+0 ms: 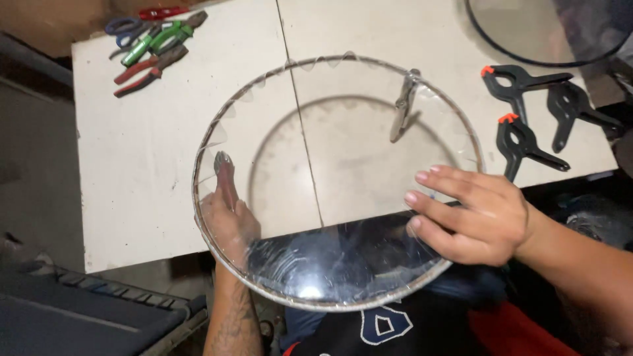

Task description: Trimming excess plastic film from the edge of a drum head using hand cutters and a small saw

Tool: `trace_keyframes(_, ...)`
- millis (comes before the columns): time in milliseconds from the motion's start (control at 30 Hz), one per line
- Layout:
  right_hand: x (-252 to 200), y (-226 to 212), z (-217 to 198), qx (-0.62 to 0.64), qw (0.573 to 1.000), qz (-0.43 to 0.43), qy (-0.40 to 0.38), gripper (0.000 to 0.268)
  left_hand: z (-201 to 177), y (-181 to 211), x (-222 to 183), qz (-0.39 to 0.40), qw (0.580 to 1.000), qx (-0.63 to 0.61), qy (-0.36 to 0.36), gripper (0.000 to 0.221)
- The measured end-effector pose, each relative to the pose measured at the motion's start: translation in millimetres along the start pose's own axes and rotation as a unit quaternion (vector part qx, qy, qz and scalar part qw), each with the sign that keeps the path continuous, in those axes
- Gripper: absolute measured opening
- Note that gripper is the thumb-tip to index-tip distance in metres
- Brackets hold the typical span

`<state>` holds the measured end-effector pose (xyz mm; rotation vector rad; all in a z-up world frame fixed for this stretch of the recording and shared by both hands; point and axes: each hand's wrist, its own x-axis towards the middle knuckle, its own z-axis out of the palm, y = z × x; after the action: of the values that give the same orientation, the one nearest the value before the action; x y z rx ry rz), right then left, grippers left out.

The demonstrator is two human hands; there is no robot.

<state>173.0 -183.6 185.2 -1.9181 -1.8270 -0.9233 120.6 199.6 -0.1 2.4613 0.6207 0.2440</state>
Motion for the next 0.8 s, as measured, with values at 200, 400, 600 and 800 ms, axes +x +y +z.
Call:
trace_keyframes(200, -33.7, -24.5, 10.1, -0.010, 0.983, 0.164, -0.079, 0.034, 0.2, 11.7, 10.6, -0.158, 0.985, -0.064, -0.026, 0.032)
trace_keyframes(400, -59.9, -40.9, 16.4, 0.036, 0.990, 0.081, -0.112, 0.018, -11.6, 42.0, 0.2, -0.079, 0.996, 0.035, -0.003, 0.039)
trace_keyframes(600, -36.5, -60.1, 0.0, 0.088, 0.970, 0.183, -0.134, 0.021, -10.8, 24.8, 5.1, -0.046, 0.997, 0.069, 0.008, 0.076)
trace_keyframes(800, -46.6, -70.6, 1.4, 0.087, 0.954, 0.254, -0.131, 0.020, -25.2, 1.0, -8.5, -0.044, 0.975, -0.192, 0.107, 0.033)
